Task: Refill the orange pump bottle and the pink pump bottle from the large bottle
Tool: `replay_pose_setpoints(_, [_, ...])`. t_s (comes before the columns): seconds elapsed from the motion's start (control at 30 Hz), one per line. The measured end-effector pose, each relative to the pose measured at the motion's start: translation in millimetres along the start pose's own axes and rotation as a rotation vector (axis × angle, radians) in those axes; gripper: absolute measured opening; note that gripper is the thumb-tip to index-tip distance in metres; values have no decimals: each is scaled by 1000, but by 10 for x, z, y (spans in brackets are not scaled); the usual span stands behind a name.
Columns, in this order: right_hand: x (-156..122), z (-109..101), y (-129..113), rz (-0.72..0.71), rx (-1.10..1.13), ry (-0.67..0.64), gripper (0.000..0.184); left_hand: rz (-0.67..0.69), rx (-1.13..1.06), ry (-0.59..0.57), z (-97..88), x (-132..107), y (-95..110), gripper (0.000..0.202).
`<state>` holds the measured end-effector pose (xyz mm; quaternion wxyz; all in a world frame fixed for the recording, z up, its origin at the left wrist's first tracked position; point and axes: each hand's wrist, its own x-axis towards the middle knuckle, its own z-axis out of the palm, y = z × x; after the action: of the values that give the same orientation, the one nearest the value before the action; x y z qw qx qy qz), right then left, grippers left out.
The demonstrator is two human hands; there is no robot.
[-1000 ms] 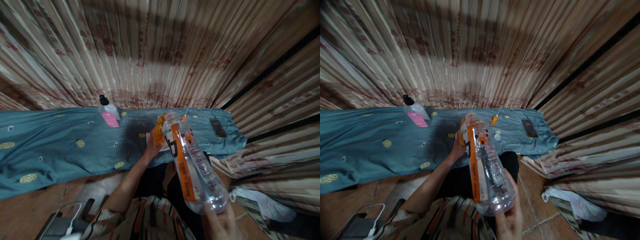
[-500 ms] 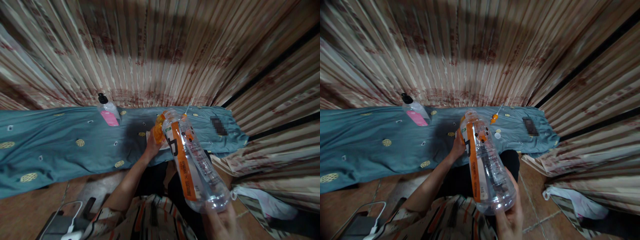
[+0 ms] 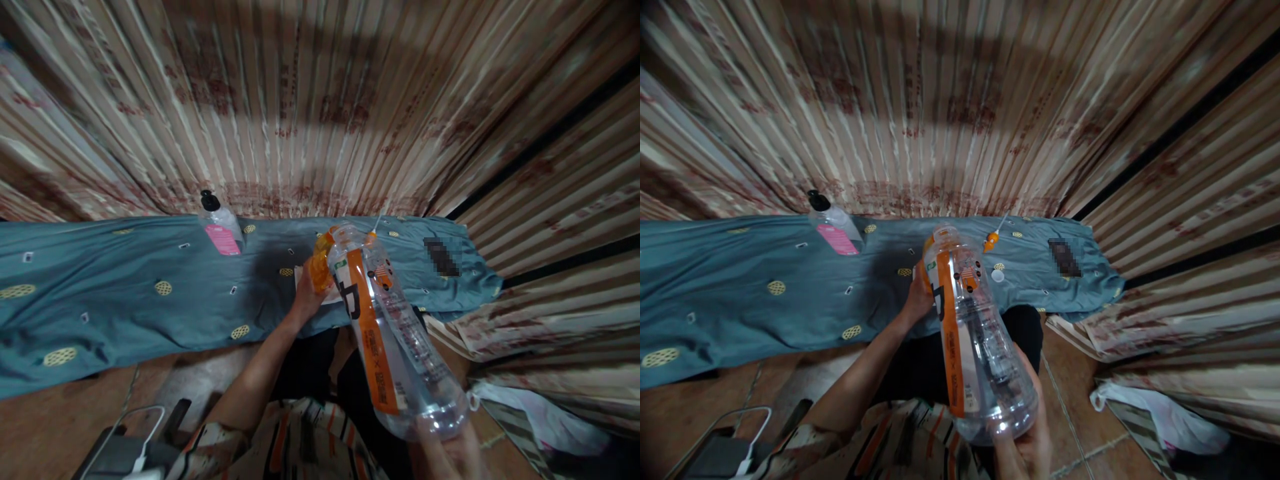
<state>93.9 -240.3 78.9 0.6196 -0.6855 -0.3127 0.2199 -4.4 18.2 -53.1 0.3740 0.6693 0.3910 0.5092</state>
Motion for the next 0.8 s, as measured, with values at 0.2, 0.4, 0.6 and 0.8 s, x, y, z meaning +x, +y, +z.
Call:
replay_pose_setpoints(0.2, [36, -16, 148, -49, 29, -1, 63, 26, -9, 15, -5, 2, 29, 69])
replay_pose_setpoints(0.4, [37, -8, 124, -58, 26, 14, 65, 17, -13, 18, -2, 15, 42, 65])
replay_pose_setpoints(0.6, [-7, 72, 28, -42, 15, 39, 64, -45, -15, 8, -22, 8, 95, 66])
replay_pose_setpoints(0.8, [-12, 49, -33, -17, -7, 48, 62, -59, -49, 0, -30, 6, 129, 68])
